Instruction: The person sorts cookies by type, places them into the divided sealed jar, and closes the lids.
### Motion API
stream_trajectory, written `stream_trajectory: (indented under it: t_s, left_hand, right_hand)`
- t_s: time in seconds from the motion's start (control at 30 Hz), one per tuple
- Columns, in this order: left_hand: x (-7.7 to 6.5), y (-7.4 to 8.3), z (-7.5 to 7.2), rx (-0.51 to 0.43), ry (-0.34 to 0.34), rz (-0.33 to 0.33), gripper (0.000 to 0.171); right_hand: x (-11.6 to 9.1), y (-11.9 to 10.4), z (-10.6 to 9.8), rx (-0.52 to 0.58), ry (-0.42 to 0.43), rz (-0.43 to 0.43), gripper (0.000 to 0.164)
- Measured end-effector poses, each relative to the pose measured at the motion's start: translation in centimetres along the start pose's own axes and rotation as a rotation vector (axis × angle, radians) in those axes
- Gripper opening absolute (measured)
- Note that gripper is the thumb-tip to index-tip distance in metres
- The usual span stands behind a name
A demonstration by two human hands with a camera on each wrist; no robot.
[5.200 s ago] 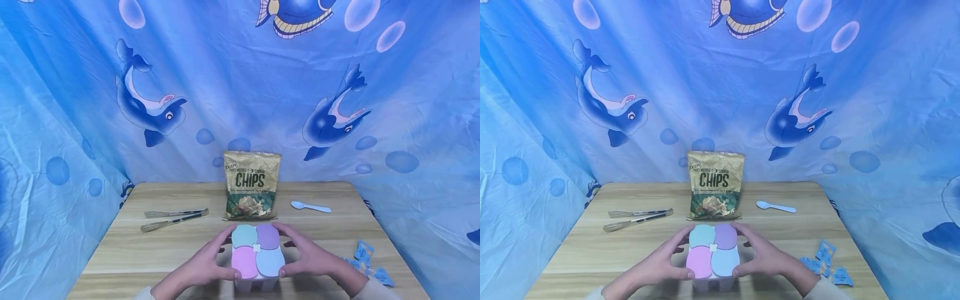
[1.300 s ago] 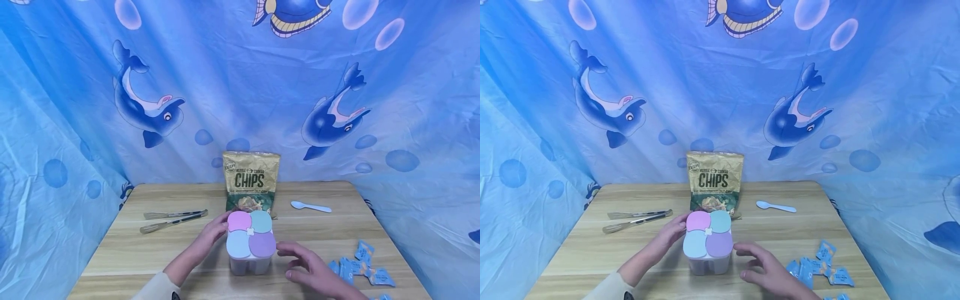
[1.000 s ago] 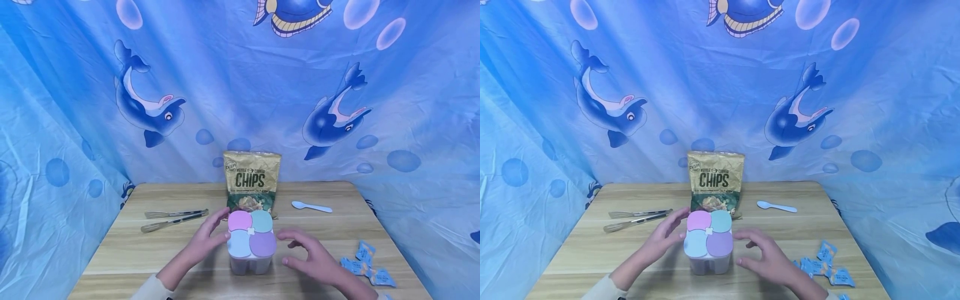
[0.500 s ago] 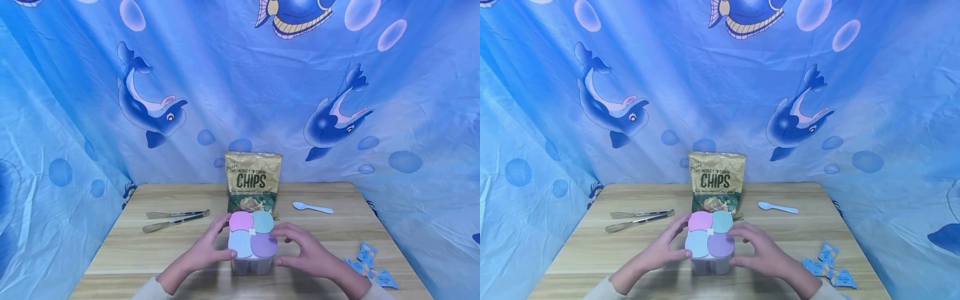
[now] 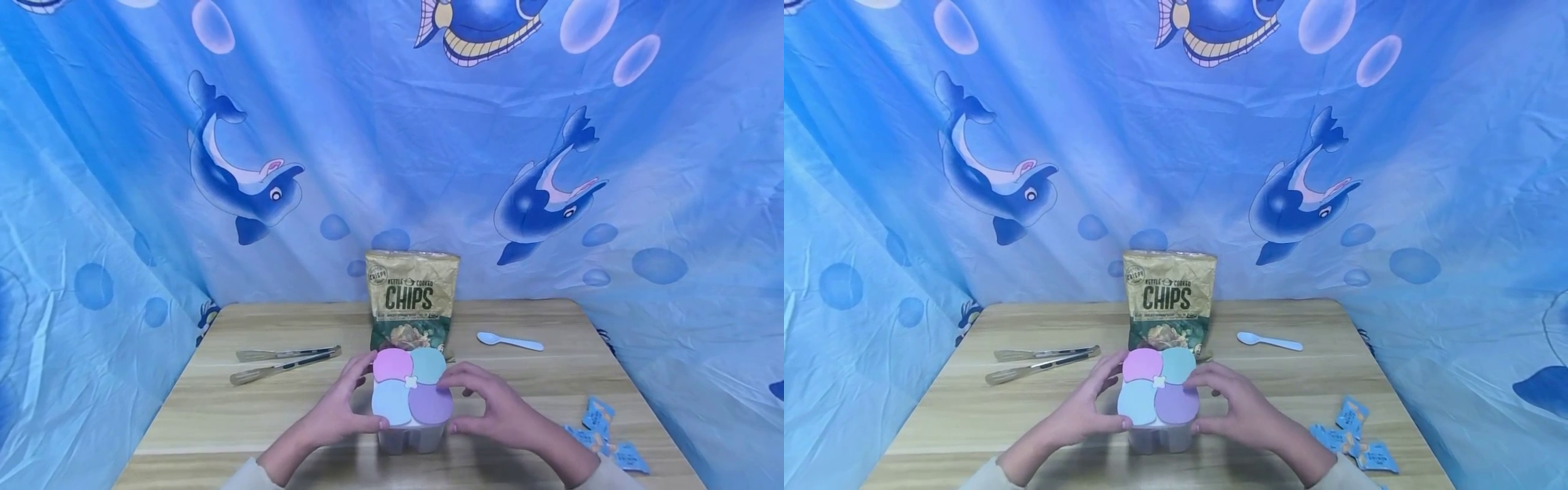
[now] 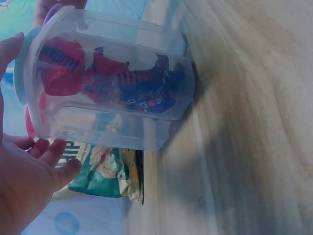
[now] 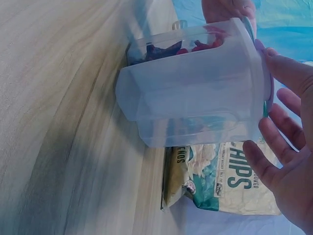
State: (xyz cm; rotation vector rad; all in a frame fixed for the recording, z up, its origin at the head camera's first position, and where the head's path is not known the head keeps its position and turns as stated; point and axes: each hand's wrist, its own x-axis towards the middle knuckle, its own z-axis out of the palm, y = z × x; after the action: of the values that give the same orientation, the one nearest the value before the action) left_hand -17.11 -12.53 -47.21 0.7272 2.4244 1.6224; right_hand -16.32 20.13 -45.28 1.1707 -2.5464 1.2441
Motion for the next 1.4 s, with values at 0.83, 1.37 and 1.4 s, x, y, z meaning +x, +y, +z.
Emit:
stream_trajectory:
  t_s: [0.83, 1.37, 1.4]
  left_hand:
    - [0.2, -1.0, 0.5, -0.168, 0.014, -0.057, 0.108]
    - [0.4, -0.6, -0.2, -0.052, -0.003, -0.052, 0.112]
    - [0.4, -0.6, -0.2, -0.052, -0.005, -0.052, 0.112]
  right_hand:
    - [0.3, 1.8, 0.5, -0.089, 0.14, -0.12, 0.049]
    - [1.2, 1.5, 0.1, -0.081, 0.171, -0.312, 0.033]
    - [1.2, 1.4, 0.0, -0.076, 0.163, -0.289, 0.031]
